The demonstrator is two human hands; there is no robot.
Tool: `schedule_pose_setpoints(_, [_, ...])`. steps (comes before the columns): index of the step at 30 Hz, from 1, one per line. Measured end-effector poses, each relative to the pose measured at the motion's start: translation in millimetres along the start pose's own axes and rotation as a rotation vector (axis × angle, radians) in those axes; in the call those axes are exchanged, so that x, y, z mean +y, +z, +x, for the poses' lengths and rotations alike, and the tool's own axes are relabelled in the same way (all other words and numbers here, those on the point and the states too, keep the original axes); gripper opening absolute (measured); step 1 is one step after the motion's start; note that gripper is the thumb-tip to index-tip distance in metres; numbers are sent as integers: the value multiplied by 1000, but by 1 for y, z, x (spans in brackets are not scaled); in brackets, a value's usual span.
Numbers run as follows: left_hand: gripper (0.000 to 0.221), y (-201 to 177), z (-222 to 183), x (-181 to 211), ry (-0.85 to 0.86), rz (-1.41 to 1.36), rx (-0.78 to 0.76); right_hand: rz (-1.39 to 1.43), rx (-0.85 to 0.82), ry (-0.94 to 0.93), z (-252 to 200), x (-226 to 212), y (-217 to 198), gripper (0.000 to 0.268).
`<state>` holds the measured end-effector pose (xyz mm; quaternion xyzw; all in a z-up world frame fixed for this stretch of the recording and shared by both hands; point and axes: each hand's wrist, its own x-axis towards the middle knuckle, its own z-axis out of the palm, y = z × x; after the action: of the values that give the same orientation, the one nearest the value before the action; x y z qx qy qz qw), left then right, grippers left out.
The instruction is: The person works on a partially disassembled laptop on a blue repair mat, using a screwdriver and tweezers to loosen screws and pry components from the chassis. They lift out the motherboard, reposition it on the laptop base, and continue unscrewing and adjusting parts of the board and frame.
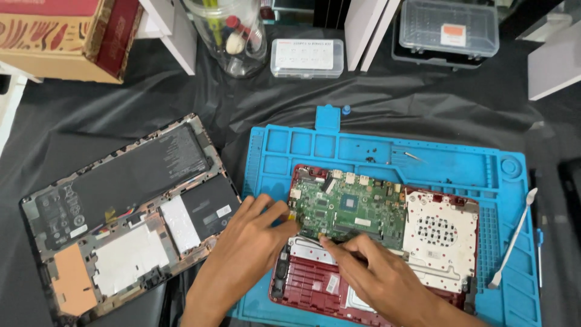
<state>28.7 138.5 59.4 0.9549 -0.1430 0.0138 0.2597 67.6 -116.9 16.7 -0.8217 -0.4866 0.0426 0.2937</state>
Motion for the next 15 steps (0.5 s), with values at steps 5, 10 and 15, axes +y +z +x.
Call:
schedule_pose_setpoints(5, [19,0,1,1,-9,5,-37,51,5,-7,1,1,-1,59])
schedule_pose_setpoints(10, [18,1,4,5,-2,18,-92,43,-7,22,-2,3,1,61])
schedule_pose_setpoints(15, [21,5,4,7,-8,30,-138,94,-29,42,-1,4,1,63])
